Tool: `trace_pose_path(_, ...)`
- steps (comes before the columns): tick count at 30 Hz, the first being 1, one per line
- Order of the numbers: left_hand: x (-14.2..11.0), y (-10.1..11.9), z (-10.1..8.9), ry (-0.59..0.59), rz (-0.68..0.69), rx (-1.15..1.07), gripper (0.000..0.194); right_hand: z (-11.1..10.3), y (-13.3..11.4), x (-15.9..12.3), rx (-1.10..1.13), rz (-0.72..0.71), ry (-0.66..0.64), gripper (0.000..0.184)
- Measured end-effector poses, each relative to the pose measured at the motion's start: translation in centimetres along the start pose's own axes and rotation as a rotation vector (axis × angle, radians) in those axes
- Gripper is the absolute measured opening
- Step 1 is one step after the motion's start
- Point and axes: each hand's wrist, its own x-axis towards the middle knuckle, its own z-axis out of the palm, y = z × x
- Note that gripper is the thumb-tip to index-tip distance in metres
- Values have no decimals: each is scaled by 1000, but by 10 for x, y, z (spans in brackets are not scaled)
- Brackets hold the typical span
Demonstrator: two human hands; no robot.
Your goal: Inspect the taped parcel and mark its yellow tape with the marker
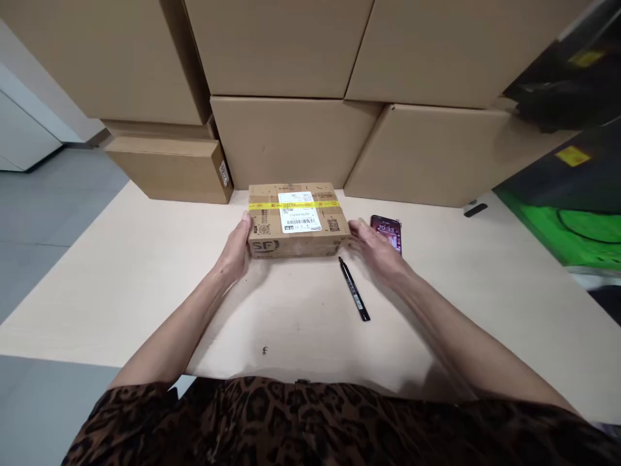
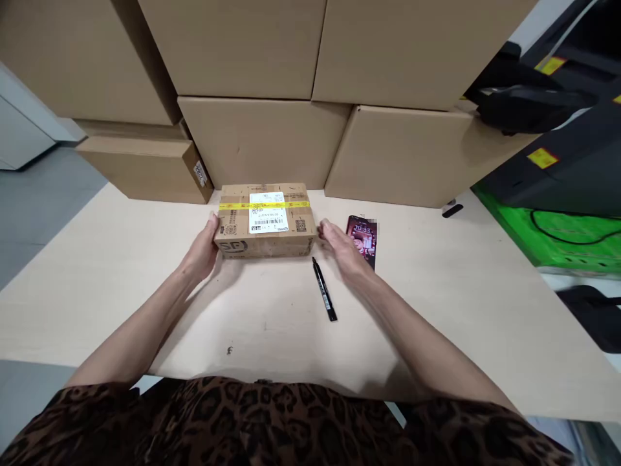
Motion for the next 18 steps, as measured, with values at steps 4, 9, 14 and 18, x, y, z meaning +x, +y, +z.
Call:
trace_pose_path(4, -3, 11, 5, -20, 62, -53, 61, 38, -6, 9, 123, -121, -140, 60)
trace_pose_path(9, -9, 24, -1, -5, 115, -115, 67, 40, -21, 11, 167, -227, -80, 62)
trace_pose_path(14, -12, 16, 0, -18, 143, -73, 70, 35, -27, 16, 349, -105, -97, 68)
trace_pose_path(18, -12, 13, 1, -45, 140, -13, 71, 33, -25, 12, 332, -32, -129, 71)
